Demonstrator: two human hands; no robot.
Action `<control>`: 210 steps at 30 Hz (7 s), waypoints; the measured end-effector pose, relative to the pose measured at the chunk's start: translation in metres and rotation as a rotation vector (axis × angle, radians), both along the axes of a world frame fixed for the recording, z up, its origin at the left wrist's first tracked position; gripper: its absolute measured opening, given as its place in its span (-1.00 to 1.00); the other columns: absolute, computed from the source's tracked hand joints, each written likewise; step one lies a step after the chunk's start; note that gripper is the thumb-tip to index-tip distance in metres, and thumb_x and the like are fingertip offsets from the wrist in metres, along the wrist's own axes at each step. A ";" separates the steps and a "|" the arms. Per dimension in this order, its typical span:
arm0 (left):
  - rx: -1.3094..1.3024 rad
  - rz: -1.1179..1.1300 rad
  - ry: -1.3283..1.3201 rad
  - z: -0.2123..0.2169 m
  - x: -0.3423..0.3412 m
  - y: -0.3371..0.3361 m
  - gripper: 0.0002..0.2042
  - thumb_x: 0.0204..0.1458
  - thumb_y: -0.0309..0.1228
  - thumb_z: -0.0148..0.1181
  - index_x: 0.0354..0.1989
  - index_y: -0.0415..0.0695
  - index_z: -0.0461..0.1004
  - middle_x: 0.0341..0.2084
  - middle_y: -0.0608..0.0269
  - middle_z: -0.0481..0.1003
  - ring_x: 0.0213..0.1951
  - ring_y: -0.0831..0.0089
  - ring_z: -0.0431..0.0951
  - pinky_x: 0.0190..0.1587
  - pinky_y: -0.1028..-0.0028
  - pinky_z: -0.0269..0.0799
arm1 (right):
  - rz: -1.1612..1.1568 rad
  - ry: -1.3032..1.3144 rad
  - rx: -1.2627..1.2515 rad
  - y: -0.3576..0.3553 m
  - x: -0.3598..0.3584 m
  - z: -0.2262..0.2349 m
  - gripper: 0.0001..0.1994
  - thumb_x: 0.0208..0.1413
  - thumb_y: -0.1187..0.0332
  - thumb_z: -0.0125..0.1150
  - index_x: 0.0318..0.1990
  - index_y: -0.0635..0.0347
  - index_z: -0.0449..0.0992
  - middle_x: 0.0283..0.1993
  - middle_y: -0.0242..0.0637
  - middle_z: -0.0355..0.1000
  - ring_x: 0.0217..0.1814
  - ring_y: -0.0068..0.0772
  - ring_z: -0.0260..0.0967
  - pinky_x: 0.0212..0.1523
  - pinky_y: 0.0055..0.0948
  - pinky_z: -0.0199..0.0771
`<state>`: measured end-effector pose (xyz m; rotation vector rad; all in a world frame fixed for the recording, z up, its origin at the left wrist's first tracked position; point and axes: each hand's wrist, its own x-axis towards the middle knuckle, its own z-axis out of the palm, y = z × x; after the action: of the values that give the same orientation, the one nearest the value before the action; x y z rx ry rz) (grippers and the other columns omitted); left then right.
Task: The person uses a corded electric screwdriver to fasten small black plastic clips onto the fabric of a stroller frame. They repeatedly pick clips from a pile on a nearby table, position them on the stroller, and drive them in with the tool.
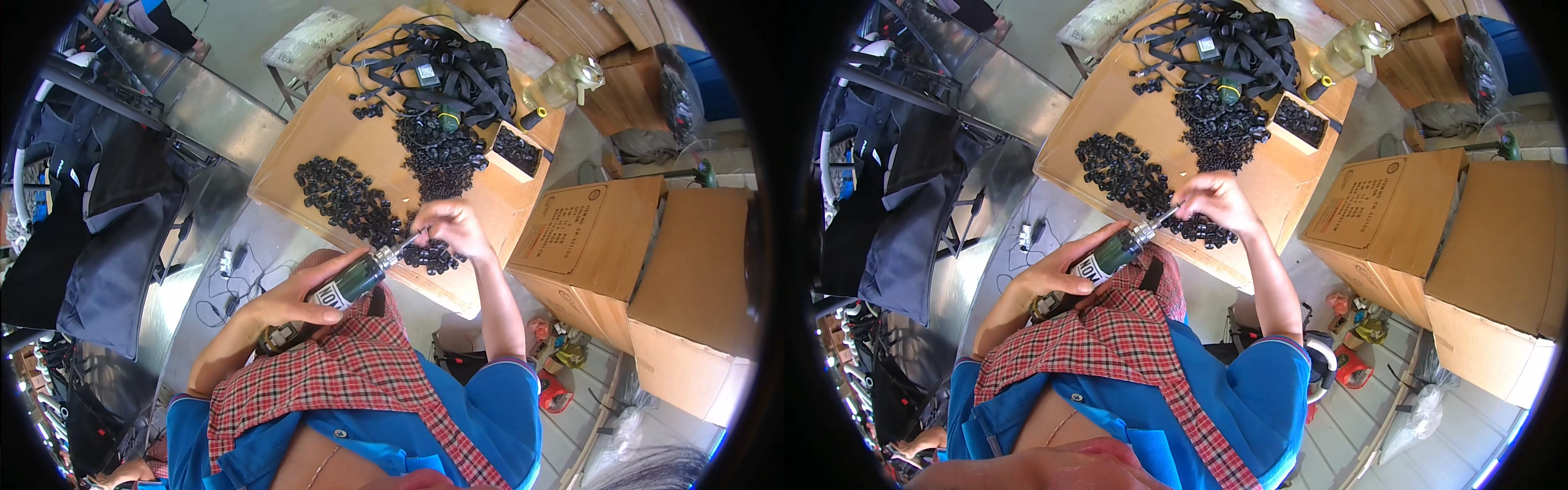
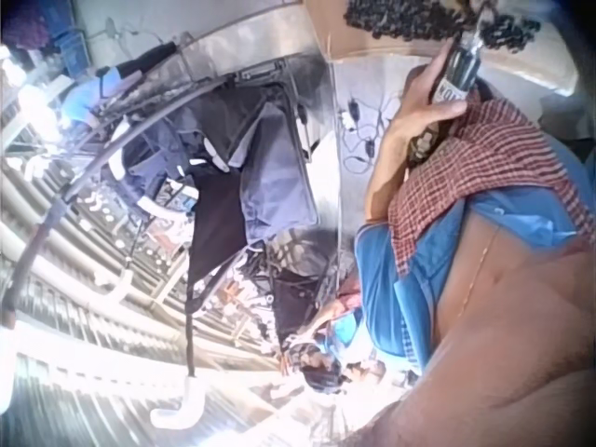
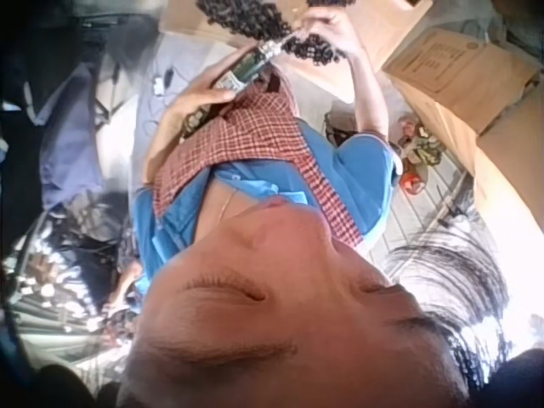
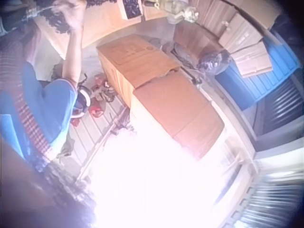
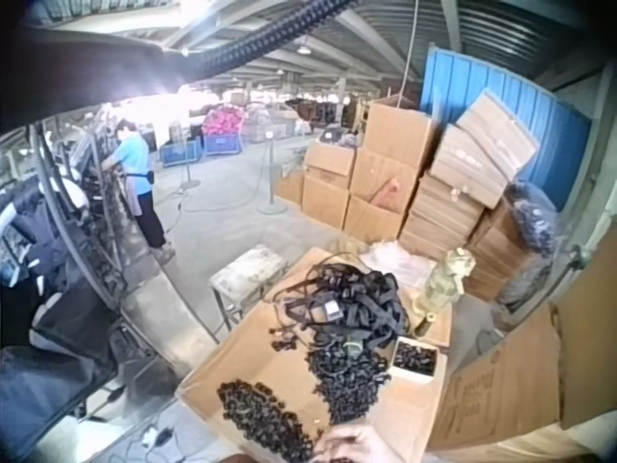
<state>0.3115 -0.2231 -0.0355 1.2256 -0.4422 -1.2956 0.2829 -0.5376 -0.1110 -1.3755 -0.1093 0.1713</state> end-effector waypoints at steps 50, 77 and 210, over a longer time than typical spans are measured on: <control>-0.566 0.692 -0.187 0.127 -0.088 0.269 0.10 -0.14 -0.39 0.44 0.48 -0.07 -0.31 -0.26 0.25 0.41 -0.40 0.58 0.44 -0.40 0.57 0.40 | -0.021 -1.229 -0.346 0.363 0.085 0.246 -0.66 -0.15 0.78 0.26 -0.13 0.39 0.60 -0.28 -0.13 0.51 -0.33 -0.42 0.46 -0.26 -0.50 0.48; -0.790 1.124 -0.471 0.122 -0.039 0.477 0.06 -0.14 -0.38 0.38 0.48 0.03 -0.27 -0.44 0.11 0.43 -0.61 0.47 0.47 -0.54 0.51 0.42 | 0.212 -1.148 -0.354 0.671 0.178 0.312 -0.76 0.09 0.63 0.20 -0.06 0.35 0.52 -0.11 -0.27 0.53 -0.08 -0.54 0.48 -0.01 -0.53 0.47; 0.131 0.726 0.279 -0.074 -0.046 0.250 0.04 -0.22 -0.08 0.40 0.46 -0.09 -0.07 0.03 0.13 0.40 -0.29 0.38 0.51 -0.22 0.44 0.40 | -0.449 -0.379 -1.404 0.075 0.014 -0.080 -0.82 0.07 0.36 0.25 -0.22 0.25 0.56 -0.19 -0.05 0.52 -0.16 -0.02 0.50 -0.13 -0.19 0.51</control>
<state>0.2653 0.0273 -0.1091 1.1354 0.2820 -0.8453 0.2973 -0.4627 -0.1907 -2.7743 0.0308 -0.5029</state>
